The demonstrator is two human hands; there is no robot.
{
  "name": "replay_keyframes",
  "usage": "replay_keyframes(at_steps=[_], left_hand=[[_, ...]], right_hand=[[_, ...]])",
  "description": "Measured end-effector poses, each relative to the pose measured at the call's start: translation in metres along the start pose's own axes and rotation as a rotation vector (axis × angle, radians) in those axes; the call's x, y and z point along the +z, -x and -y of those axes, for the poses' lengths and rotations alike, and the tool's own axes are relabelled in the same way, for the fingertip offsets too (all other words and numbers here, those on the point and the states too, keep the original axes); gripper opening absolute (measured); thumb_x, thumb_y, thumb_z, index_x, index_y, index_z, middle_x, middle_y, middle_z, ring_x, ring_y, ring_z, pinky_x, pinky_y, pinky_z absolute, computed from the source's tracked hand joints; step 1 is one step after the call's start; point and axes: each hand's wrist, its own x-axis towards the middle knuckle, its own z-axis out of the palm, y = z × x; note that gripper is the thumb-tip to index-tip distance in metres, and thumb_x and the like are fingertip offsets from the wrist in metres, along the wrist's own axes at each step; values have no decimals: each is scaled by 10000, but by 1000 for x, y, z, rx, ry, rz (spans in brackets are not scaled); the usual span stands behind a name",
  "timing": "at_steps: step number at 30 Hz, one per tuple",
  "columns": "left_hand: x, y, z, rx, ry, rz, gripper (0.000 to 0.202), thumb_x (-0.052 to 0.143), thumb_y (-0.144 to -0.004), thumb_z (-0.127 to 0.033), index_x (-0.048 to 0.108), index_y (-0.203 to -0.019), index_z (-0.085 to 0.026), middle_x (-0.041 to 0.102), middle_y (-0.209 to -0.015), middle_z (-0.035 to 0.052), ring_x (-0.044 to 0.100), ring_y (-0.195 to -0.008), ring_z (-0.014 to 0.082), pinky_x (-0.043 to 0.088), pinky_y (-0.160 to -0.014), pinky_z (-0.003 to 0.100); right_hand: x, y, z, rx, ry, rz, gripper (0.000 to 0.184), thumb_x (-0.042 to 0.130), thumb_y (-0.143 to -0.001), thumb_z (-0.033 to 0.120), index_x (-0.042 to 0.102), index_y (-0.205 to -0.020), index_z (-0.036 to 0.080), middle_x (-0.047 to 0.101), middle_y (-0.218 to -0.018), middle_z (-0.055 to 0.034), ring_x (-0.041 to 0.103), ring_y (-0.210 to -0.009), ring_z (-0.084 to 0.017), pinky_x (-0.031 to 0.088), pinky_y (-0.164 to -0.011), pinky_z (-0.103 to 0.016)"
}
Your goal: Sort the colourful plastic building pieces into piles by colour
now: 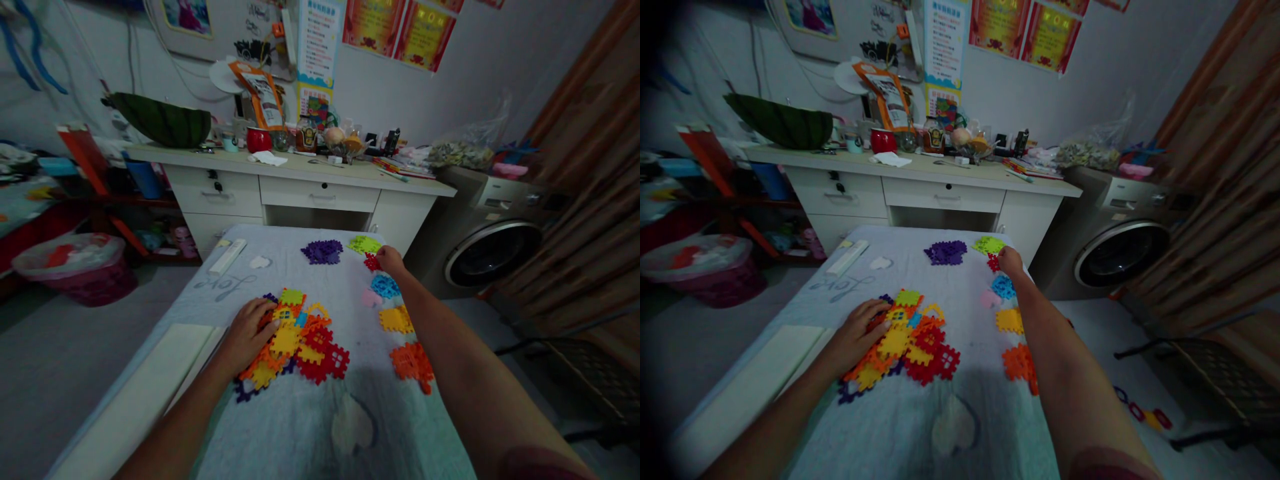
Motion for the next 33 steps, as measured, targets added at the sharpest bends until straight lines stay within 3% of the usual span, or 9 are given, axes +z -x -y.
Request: replay_keyframes(at_steps=[6,12,17,21,23,28,33], left_hand=[[0,1,0,5,6,8,363,494,-872,-453,620,-1123,-224,586,-1220,82,507,-1203,256,395,-1064,465],[-2,0,-4,-2,0,12,364,486,-871,-454,620,-1110,-214,588,-1221,92,515,-1194,263,399,-1058,476],[-2,2,-7,2,-1,-15,419,486,-878,-443,555,-1211,-199,578,-1248,107,525,-1186,260,412,-1049,460],[0,4,-4,-27,13,-34,445,488,-881,-440,519,-1255,-201,552,-1290,108,511,-1214,255,402,-1064,450],[1,4,-3,-35,16,-40,445,482,-886,-440,519,-1254,-192,539,-1301,110,500,-1229,250,393,-1076,440],[2,4,-3,-40,-3,-65,429,487,-882,-435,543,-1229,-188,530,-1297,114,496,-1235,250,392,-1083,433],[4,4,-1,-37,-37,-42,439,496,-874,-441,556,-1232,-194,527,-1317,115,489,-1251,270,379,-1093,467]], right_hand=[[13,1,0,87,27,-1,174,549,-791,143,678,-907,163,707,-949,-108,635,-848,-185,403,-668,-247],[-3,15,8,129,10,-54,217,509,-812,159,676,-945,196,704,-1010,-95,633,-914,-202,427,-720,-268],[-3,59,40,-146,-177,-7,176,510,-801,179,674,-864,178,699,-853,-44,610,-801,-162,436,-710,-253],[14,113,73,-445,-351,322,150,555,-793,191,672,-885,173,692,-820,-24,607,-743,-145,453,-683,-248],[23,136,88,-544,-347,408,180,571,-800,200,673,-948,186,705,-932,-34,621,-840,-160,464,-767,-277],[39,159,115,-642,-219,422,424,613,-836,310,576,-1243,195,607,-1283,-98,522,-1184,-247,375,-998,-399],[51,154,135,-653,-194,461,480,598,-861,342,514,-1317,218,563,-1349,-95,489,-1233,-260,350,-1014,-409]])
